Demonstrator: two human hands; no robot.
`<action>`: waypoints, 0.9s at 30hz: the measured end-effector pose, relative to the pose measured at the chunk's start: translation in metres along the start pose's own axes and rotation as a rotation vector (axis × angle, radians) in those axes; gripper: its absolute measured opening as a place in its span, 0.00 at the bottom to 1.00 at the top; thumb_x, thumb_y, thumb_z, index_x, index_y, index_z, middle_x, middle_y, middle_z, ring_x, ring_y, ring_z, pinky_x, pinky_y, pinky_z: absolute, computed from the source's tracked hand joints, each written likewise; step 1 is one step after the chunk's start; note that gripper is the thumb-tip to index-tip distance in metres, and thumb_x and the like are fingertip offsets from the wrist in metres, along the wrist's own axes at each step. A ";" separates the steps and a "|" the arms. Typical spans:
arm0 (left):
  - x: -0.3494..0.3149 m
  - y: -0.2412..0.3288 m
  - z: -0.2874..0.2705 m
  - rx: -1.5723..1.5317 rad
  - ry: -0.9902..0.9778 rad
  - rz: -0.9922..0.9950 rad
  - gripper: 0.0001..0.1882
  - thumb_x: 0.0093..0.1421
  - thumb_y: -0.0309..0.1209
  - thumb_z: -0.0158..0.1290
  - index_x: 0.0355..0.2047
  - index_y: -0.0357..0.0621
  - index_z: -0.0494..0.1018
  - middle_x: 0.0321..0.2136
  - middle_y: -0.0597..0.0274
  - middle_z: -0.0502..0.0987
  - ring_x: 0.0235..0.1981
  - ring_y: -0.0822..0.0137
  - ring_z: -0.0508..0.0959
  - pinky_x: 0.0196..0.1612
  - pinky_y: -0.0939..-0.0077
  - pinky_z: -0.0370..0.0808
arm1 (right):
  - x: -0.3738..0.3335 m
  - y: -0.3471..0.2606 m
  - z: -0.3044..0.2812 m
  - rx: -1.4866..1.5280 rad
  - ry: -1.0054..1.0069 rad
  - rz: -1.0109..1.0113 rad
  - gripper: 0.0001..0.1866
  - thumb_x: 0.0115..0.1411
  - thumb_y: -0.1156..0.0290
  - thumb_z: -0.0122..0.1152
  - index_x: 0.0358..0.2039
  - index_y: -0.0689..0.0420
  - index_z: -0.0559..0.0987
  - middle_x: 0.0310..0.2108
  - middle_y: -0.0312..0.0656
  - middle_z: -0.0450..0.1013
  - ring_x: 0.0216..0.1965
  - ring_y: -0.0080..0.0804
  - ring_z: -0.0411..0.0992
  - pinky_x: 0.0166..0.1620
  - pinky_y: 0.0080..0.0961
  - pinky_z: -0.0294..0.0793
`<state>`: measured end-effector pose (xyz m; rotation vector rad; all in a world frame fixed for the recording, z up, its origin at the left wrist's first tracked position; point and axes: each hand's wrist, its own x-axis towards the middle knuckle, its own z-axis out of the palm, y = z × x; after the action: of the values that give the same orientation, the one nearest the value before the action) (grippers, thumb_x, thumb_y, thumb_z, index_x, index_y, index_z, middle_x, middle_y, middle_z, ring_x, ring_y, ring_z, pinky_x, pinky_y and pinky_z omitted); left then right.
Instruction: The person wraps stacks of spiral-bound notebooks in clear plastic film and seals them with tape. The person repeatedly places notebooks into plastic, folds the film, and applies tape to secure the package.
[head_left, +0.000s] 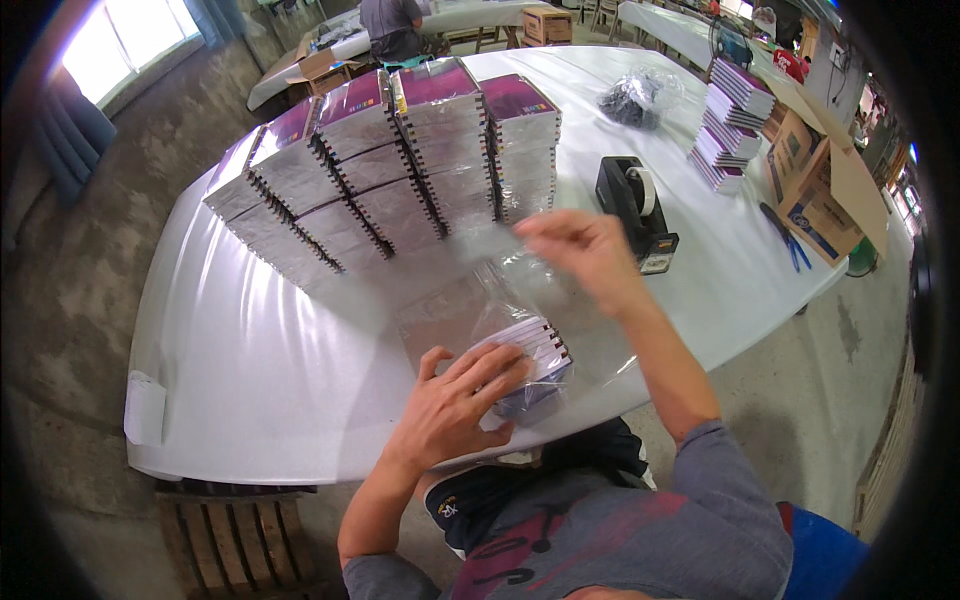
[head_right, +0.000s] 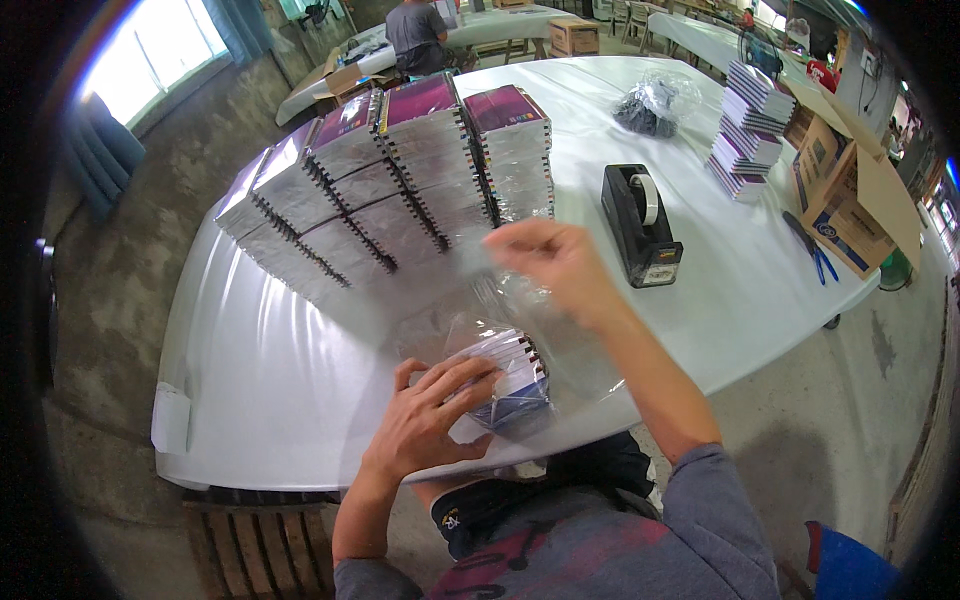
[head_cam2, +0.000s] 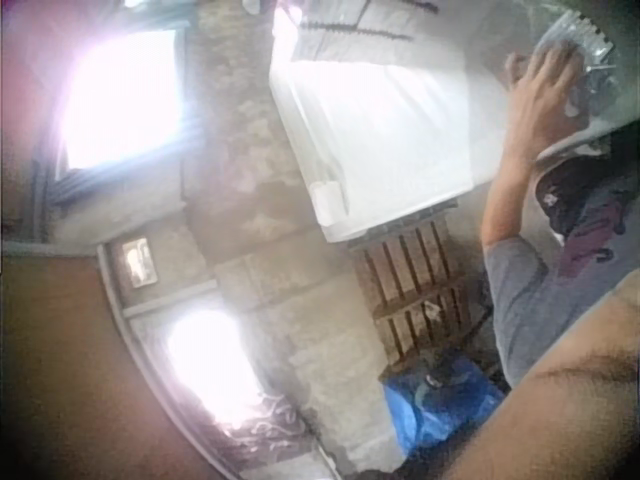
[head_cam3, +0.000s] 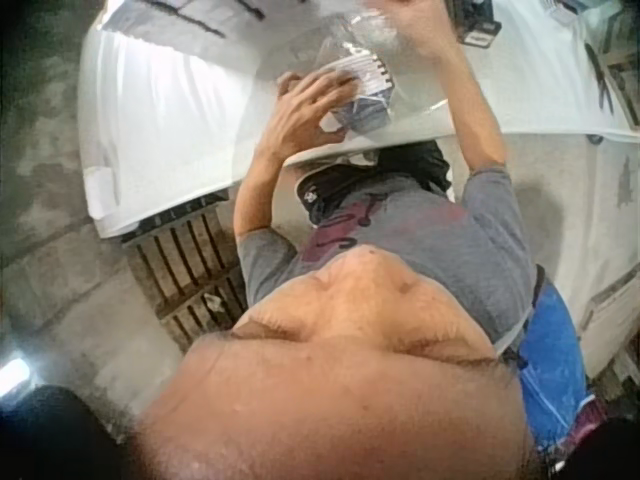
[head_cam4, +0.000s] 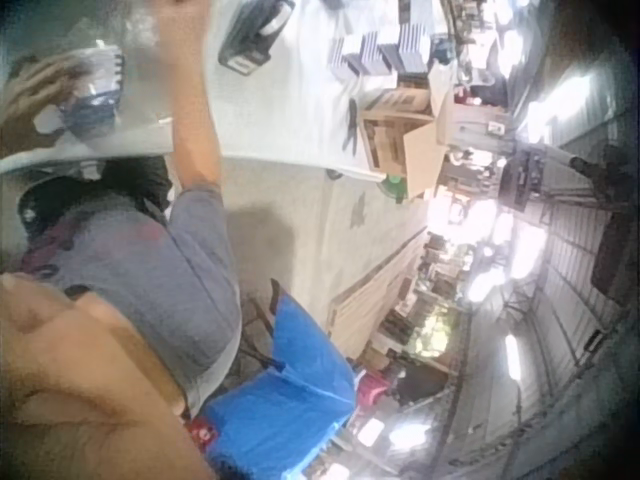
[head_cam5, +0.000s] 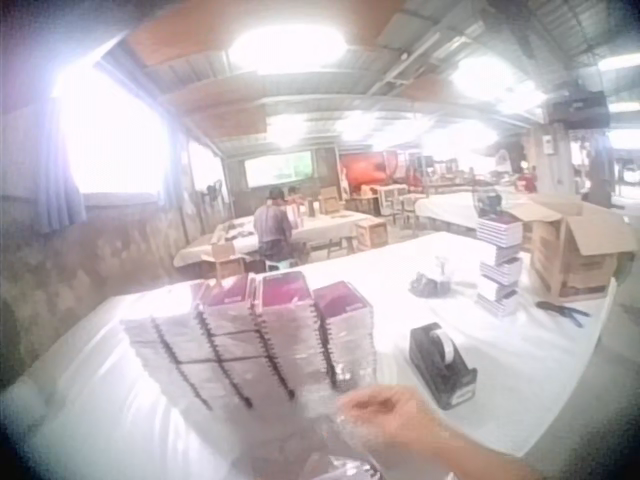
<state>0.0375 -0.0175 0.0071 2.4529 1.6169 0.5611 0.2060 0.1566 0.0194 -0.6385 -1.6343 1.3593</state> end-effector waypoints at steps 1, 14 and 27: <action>0.002 0.000 0.000 -0.011 -0.025 0.005 0.39 0.38 0.38 0.64 0.55 0.67 0.67 0.60 0.73 0.63 0.59 0.69 0.64 0.54 0.60 0.55 | 0.001 0.000 -0.024 -0.008 0.098 -0.041 0.10 0.54 0.75 0.64 0.38 0.55 0.82 0.27 0.30 0.75 0.29 0.15 0.68 0.34 0.14 0.67; 0.008 -0.003 -0.007 0.056 -0.186 -0.078 0.48 0.33 0.41 0.67 0.57 0.88 0.61 0.66 0.73 0.52 0.69 0.58 0.41 0.63 0.42 0.32 | -0.024 0.056 -0.194 -0.375 0.342 0.661 0.27 0.53 0.40 0.58 0.40 0.51 0.79 0.51 0.41 0.70 0.55 0.37 0.63 0.52 0.43 0.59; 0.008 0.000 -0.008 0.067 -0.221 -0.111 0.46 0.35 0.40 0.68 0.57 0.87 0.62 0.66 0.74 0.50 0.69 0.51 0.35 0.62 0.38 0.24 | -0.040 0.077 -0.168 0.336 0.552 0.367 0.18 0.54 0.55 0.62 0.45 0.45 0.77 0.46 0.30 0.68 0.55 0.31 0.57 0.49 0.53 0.55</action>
<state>0.0374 -0.0108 0.0165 2.3540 1.6915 0.2147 0.3595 0.2273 -0.0660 -1.0311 -0.8529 1.4985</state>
